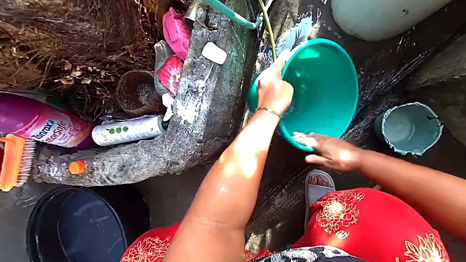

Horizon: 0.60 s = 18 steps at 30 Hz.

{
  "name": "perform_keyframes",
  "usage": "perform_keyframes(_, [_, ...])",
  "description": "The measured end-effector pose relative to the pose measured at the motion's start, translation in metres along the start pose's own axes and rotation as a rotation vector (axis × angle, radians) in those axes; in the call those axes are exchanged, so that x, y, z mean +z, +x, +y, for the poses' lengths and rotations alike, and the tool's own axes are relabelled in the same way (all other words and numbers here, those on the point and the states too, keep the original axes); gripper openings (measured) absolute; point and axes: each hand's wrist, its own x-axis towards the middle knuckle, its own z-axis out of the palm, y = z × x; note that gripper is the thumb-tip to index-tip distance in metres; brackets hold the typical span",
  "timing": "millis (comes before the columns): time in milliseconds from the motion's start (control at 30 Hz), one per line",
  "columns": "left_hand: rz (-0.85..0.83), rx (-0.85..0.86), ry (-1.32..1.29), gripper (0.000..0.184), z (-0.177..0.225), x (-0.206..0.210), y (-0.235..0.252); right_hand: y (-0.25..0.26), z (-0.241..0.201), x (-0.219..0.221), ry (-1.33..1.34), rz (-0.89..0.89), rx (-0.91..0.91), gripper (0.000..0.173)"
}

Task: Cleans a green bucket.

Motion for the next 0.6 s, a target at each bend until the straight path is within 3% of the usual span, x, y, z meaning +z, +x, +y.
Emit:
perform_keyframes(100, [-0.195,0.139,0.062,0.071,0.001,-0.005,0.014,-0.025,0.083,-0.041,-0.552,0.057,-0.025,0.068])
perform_keyframes(200, [-0.296,0.095,0.120,0.075,0.018,-0.004,0.020,-0.025,0.091,-0.086,-0.832,0.184,0.084,0.076])
perform_keyframes(300, [-0.250,0.063,0.106,0.074,0.022,0.002,0.018,-0.033,0.055,-0.023,-0.606,0.234,0.196,0.082])
perform_keyframes(367, [-0.267,0.041,0.103,0.075,0.029,0.005,0.019,-0.028,0.013,0.011,-0.160,0.085,0.239,0.066])
perform_keyframes(433, [-0.311,0.056,0.123,0.075,0.034,0.009,0.022,-0.028,-0.004,0.014,0.171,0.000,0.211,0.057])
perform_keyframes(500, [-0.335,0.063,0.154,0.075,0.037,0.011,0.022,-0.036,0.024,0.005,0.016,-0.009,0.177,0.051])
perform_keyframes(600, [-0.415,0.119,0.215,0.078,0.045,0.014,0.024,-0.047,0.099,-0.043,-0.597,0.123,0.113,0.068])
